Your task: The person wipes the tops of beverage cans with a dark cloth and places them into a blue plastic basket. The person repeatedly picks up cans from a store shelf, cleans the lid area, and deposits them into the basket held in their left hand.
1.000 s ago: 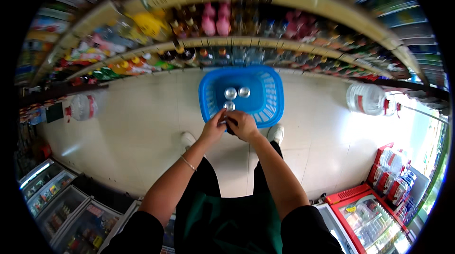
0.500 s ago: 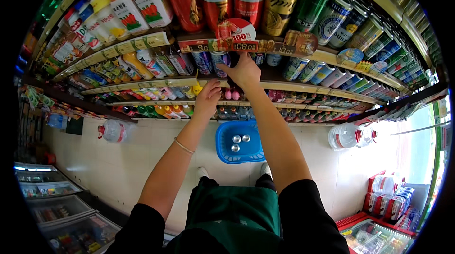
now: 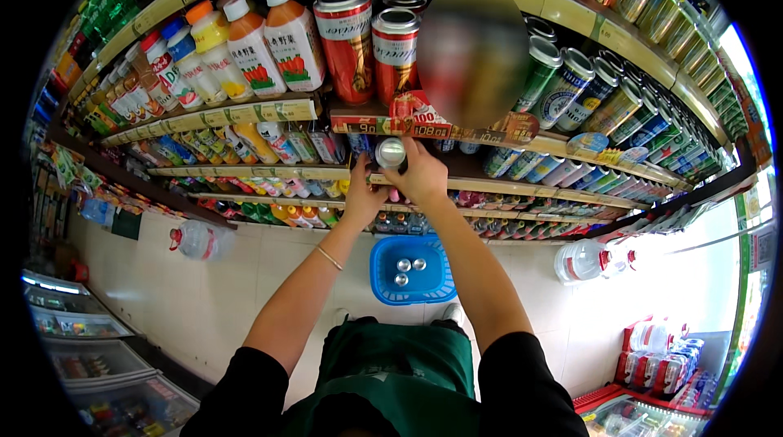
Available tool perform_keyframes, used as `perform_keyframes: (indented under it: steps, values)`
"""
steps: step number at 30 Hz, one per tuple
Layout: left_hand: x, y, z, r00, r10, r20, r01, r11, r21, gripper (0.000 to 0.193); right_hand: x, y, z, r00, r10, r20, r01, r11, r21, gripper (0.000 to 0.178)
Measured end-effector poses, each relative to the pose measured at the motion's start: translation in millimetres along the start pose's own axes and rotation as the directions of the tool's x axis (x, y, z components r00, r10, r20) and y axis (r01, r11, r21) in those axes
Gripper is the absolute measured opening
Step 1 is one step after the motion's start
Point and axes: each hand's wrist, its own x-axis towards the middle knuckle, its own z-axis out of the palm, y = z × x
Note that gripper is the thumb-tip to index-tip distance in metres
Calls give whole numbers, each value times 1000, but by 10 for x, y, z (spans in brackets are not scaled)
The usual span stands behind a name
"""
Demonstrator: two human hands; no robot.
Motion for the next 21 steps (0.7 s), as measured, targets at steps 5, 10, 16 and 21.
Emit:
perform_keyframes:
  steps: [5,10,16,21]
  values:
    - [-238,311,-132,975,196,103,-195,981,-25,87,-471,-267,-424,990,-49,133,22,979,201,76]
    - [-608,464,-172,964,-63,259,84,994,-73,82,-695,-153,-692,952,290,99,-303,841,449,64]
    - [-847,523,-128,902,311,301,-351,932,89,78,-924,-664,-1014,916,-347,-201,389,892,232,36]
    - [-913,741,-117,920,347,184,-381,901,207,57,-987,-880,-855,863,-502,-50,476,843,-250,32]
